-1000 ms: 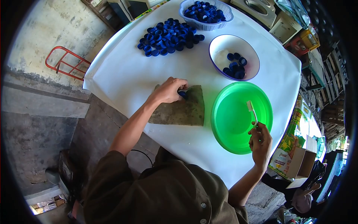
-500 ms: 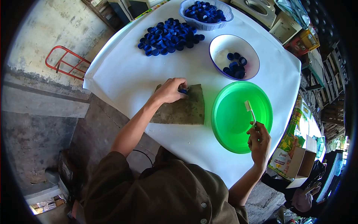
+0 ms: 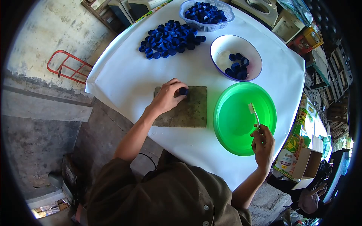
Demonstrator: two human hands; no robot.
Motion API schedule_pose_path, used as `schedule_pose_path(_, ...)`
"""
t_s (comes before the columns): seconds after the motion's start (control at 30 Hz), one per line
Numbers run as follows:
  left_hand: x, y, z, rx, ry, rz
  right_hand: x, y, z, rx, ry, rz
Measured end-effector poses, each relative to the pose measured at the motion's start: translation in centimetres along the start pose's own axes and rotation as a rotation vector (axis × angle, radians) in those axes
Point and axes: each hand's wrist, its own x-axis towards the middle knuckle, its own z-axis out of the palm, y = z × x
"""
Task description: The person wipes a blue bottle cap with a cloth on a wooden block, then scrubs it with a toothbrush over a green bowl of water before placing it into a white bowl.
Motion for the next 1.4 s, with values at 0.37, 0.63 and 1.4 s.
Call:
schedule_pose_path(0.37,-3.9,-0.6,1.7,0.148,0.119,0.132,0.0,-0.1,-0.2,-0.002,-0.006,0.019)
schedule_pose_path(0.63,-3.1,0.3,0.9,0.113,0.042,0.030,0.3,-0.2,0.0,-0.001,0.008,-0.005)
schedule_pose_path(1.4,8.8,-0.5,5.3,0.128,0.218,0.033,0.4,-1.0,-0.2,-0.027,0.011,-0.017)
